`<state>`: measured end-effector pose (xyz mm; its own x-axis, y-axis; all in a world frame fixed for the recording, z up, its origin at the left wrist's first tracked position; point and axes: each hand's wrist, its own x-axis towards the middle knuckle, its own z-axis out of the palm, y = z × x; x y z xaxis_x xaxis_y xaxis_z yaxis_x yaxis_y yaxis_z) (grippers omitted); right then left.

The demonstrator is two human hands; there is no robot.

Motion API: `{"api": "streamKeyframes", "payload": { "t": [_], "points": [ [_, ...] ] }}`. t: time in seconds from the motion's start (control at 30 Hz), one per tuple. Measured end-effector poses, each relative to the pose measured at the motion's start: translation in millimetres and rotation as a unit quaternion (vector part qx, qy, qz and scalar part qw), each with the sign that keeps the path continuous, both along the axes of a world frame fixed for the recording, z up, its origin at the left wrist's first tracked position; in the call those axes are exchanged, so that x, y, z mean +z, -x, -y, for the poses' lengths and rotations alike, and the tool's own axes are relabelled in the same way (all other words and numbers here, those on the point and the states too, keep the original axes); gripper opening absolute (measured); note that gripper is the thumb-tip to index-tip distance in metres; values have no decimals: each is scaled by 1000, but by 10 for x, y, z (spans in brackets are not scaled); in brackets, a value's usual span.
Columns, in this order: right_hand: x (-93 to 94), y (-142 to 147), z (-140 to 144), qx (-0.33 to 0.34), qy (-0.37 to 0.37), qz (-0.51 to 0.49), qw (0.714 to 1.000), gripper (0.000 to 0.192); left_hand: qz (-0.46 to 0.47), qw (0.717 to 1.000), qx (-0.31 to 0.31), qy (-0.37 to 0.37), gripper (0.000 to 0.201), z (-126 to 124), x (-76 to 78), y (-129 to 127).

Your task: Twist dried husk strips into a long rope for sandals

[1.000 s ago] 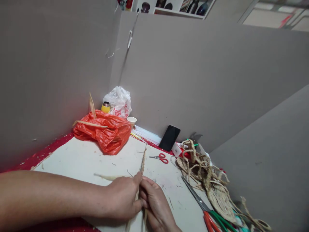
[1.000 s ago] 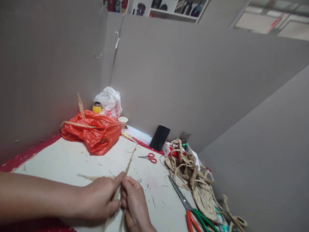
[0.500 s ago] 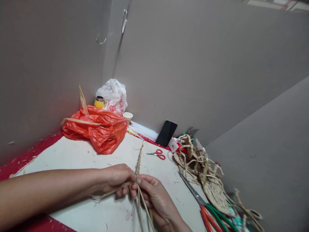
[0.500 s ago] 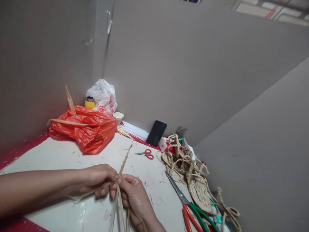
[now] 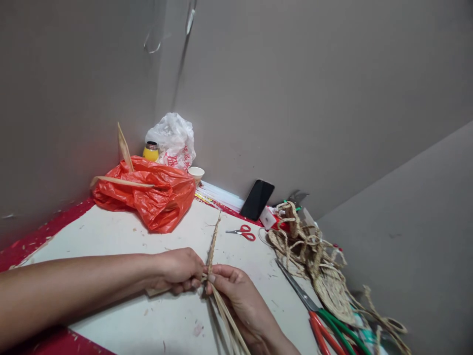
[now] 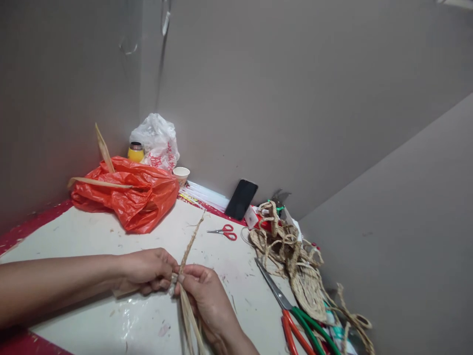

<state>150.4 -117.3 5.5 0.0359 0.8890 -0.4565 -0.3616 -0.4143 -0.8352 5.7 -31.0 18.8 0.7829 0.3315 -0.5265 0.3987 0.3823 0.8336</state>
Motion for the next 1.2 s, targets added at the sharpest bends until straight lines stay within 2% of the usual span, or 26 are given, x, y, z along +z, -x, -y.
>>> {"api": "streamKeyframes", "payload": {
  "t": [0.17, 0.33, 0.43, 0.57, 0.77, 0.93, 1.03, 1.2],
  "points": [
    [-14, 8, -6, -1, 2, 11, 1000, 25, -41, 980, 16, -195, 27, 15, 9, 6],
    [7, 21, -7, 14, -10, -6, 1000, 23, -50, 973, -18, -226, 27, -70, 47, -12],
    [-13, 14, 5, 3, -20, -19, 1000, 22, -47, 983, -25, -175, 21, -91, 11, -17],
    [-44, 1, 16, -4, -33, 1, 999, 41, -35, 997, -27, -63, 19, -75, -21, -24],
    [-46, -18, 23, 6, -57, 82, 995, 50, -29, 997, -36, 66, 19, -68, 59, -47],
    [-35, -55, 46, 24, -69, 163, 984, 51, -12, 997, -61, 35, 31, -49, 15, -18],
    [-26, -76, 56, 32, -65, 173, 982, 52, 3, 997, -77, 29, 33, -42, -31, 2],
    [8, -88, 65, 46, -60, 172, 982, 56, -4, 997, -58, 51, 33, -36, -5, -5]
  ]
}}
